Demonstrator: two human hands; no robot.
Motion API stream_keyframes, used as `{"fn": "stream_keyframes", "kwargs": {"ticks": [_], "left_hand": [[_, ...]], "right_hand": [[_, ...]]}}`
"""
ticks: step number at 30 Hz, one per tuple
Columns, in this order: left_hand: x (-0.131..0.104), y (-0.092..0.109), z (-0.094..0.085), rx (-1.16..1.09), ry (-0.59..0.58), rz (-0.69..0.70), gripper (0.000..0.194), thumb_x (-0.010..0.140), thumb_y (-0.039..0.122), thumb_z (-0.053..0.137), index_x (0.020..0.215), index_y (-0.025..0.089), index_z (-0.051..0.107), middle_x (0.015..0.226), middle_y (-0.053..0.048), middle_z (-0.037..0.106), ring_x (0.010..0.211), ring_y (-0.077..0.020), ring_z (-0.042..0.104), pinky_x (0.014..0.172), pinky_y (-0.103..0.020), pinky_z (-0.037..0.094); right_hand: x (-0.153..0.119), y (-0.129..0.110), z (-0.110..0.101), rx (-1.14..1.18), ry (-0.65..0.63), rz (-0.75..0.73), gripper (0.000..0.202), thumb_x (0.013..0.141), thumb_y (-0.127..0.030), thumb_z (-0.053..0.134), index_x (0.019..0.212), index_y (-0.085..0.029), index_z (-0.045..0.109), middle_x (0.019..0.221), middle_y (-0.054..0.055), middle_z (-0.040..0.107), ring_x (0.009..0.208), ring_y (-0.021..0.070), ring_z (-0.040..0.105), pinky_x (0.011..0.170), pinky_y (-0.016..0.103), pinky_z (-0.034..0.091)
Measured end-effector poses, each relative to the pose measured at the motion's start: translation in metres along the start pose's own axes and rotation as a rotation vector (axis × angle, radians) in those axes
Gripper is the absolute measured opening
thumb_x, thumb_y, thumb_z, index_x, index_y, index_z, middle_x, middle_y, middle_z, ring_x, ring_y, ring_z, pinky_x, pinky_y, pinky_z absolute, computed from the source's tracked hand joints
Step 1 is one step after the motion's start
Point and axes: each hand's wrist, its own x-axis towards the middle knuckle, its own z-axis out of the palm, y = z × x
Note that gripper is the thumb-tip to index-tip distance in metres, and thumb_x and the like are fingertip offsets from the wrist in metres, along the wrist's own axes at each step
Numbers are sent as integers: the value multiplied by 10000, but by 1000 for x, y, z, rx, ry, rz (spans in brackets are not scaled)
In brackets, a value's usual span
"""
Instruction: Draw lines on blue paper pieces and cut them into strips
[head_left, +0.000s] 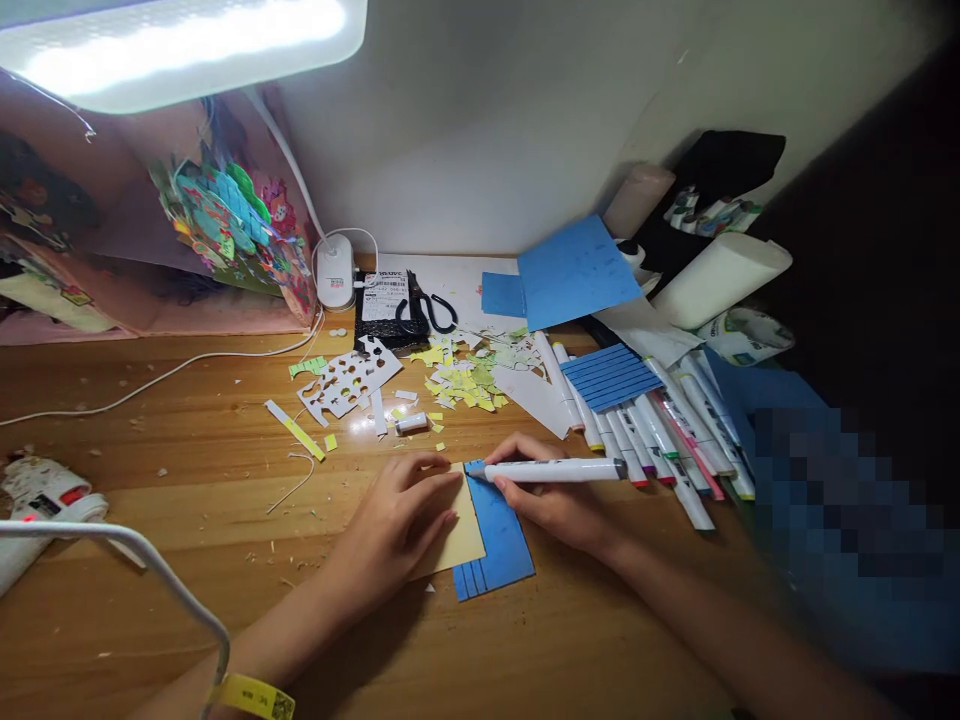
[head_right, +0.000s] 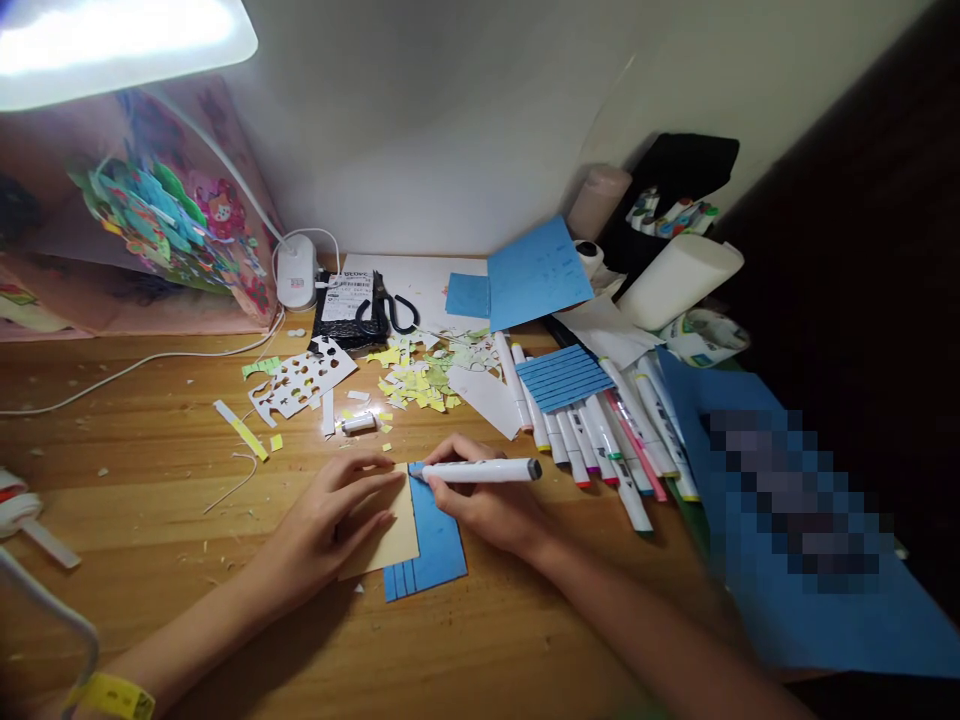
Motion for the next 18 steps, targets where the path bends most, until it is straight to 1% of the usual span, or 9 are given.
{"fn": "stream_keyframes", "kwargs": {"ticks": [8, 13, 18], "left_hand": [[1, 1, 0, 10, -1, 1, 339, 892, 190, 539, 1226, 244, 521, 1208, -95, 479, 1130, -231, 452, 935, -446, 435], [0, -1, 1, 8, 8, 5, 340, 896, 191, 536, 1232, 243, 521, 1208, -91, 478, 1127, -224, 452, 934, -437, 434], [1, -1, 1, 3, 4, -3, 333, 896, 197, 539, 1227, 234, 524, 1209, -90, 478, 1124, -220, 450, 943, -433, 426]], "right_hand": [[-1, -1, -1, 1, -11, 21, 76, 851, -277, 547, 888, -216, 572, 831, 13, 618, 743, 153, 557, 611, 262, 421], [-2, -2, -3, 6, -28, 19, 48, 828, -236, 563, 870, -215, 572, 799, -3, 609, 689, 134, 532, 591, 248, 402], [-2, 2, -1, 54, -35, 7, 40, 821, -223, 574, 859, -212, 566, 795, -6, 591, 703, 131, 527, 604, 240, 403]]}}
